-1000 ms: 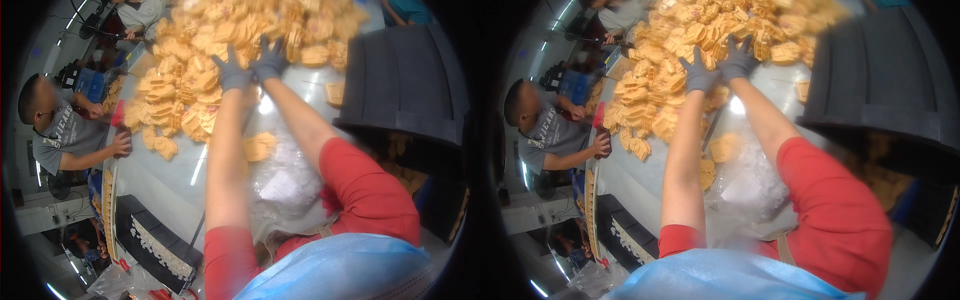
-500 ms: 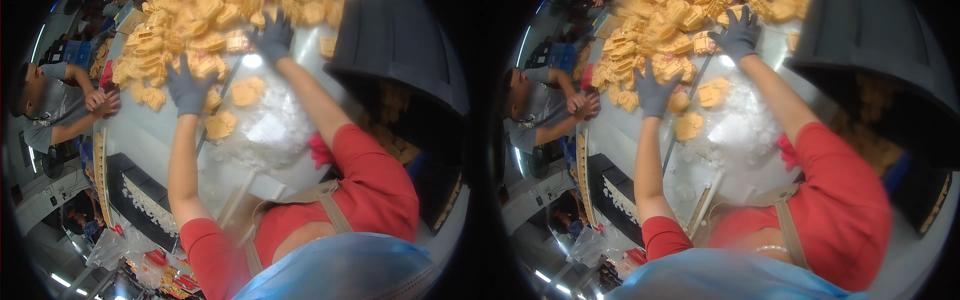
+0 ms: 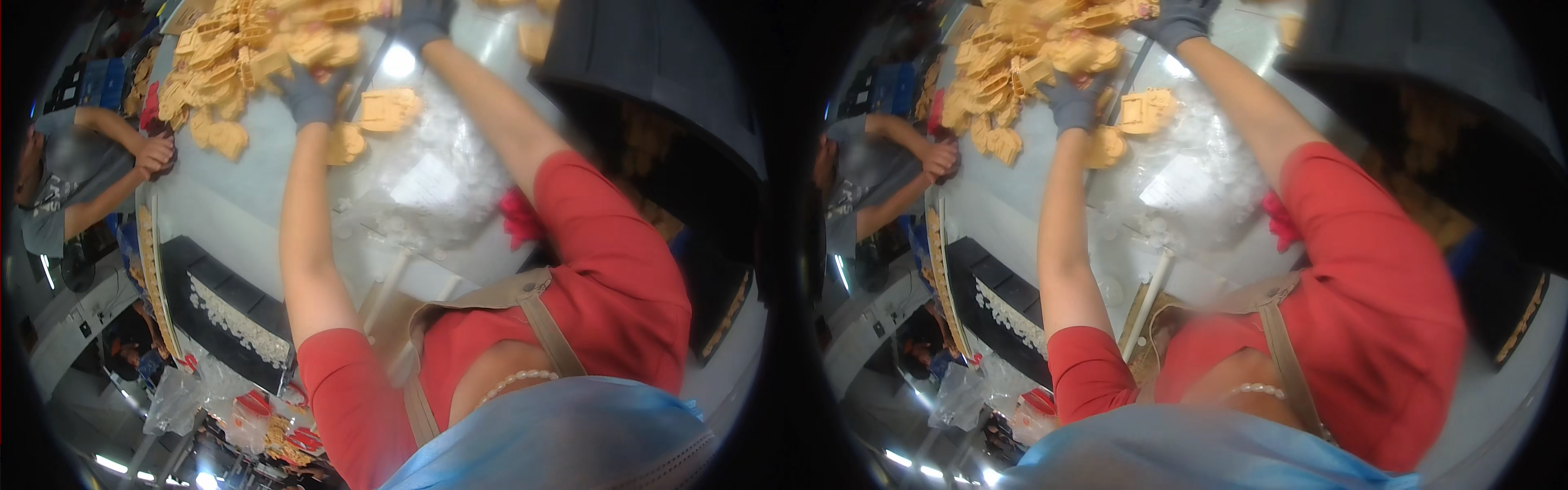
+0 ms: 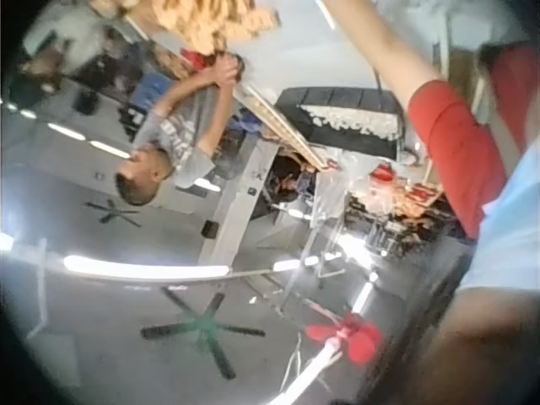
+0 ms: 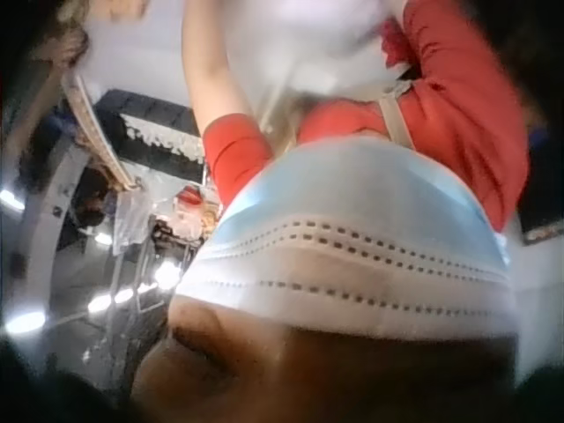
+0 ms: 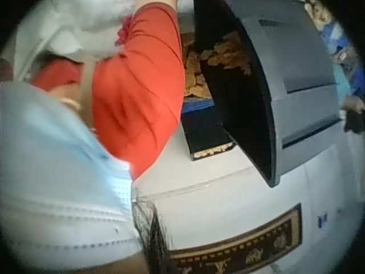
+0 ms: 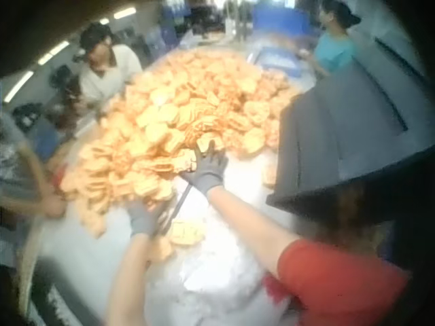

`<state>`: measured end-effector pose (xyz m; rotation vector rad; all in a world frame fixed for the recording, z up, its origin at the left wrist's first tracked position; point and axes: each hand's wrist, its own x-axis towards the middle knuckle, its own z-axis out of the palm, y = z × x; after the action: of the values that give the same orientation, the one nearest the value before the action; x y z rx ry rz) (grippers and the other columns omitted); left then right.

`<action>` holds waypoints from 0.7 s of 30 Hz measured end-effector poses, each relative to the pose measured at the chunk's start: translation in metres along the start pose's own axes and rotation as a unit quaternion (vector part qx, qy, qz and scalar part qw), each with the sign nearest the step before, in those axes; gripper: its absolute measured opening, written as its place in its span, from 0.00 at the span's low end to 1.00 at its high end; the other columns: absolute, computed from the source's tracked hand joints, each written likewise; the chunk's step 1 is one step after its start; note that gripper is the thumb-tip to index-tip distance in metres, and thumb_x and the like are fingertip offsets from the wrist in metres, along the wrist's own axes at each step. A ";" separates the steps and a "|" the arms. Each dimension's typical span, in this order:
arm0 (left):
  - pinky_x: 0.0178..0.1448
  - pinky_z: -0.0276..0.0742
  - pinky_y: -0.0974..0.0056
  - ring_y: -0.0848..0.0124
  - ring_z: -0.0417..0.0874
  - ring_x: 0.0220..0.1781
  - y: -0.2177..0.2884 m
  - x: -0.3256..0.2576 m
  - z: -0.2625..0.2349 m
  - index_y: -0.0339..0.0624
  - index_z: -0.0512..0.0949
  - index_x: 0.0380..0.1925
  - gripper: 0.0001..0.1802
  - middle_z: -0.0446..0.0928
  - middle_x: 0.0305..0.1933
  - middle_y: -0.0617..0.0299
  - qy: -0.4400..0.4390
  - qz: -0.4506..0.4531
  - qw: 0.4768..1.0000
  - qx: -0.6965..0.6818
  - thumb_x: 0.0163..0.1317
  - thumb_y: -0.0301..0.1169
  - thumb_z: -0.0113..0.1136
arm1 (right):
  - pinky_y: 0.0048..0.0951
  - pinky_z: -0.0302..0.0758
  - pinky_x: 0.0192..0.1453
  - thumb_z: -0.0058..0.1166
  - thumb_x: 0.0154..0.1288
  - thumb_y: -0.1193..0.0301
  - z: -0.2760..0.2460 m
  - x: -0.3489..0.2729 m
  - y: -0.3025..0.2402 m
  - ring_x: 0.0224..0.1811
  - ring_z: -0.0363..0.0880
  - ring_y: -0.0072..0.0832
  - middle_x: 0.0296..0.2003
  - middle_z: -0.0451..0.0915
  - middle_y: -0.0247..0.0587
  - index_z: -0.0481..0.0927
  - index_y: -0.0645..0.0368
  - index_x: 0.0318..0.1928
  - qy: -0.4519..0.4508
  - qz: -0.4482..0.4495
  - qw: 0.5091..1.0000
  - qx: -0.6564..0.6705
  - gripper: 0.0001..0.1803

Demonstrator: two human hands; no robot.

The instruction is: Packaging waffle-like snacks into plastic bags and plastic containers at an assembly line.

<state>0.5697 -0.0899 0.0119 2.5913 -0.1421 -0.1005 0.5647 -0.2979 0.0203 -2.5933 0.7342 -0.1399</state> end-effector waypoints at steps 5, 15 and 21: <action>0.65 0.66 0.50 0.39 0.59 0.68 0.017 0.001 -0.017 0.49 0.45 0.71 0.57 0.44 0.70 0.32 -0.009 -0.066 0.996 0.052 0.47 0.58 0.64 | 0.55 0.49 0.71 0.59 0.49 0.41 -0.009 -0.012 0.000 0.73 0.42 0.56 0.72 0.45 0.53 0.51 0.44 0.71 0.035 0.024 0.999 0.035 0.52; 0.58 0.71 0.52 0.53 0.68 0.62 0.043 -0.058 -0.028 0.51 0.69 0.59 0.34 0.67 0.60 0.50 -0.016 0.247 0.954 0.167 0.53 0.52 0.61 | 0.45 0.60 0.67 0.54 0.57 0.50 -0.023 -0.132 0.132 0.65 0.62 0.51 0.64 0.60 0.60 0.62 0.51 0.65 0.170 -0.004 0.985 0.023 0.38; 0.55 0.73 0.52 0.54 0.70 0.60 0.074 -0.061 -0.004 0.53 0.71 0.56 0.30 0.67 0.59 0.53 -0.164 0.196 0.949 0.185 0.54 0.51 0.61 | 0.49 0.60 0.66 0.59 0.53 0.52 -0.016 -0.061 0.156 0.63 0.62 0.55 0.63 0.60 0.58 0.66 0.51 0.63 0.218 0.040 0.972 0.073 0.38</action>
<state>0.5033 -0.1438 0.0564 2.8352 -0.8663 -0.3914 0.4349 -0.3910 -0.0328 -2.4080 0.9370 -0.7268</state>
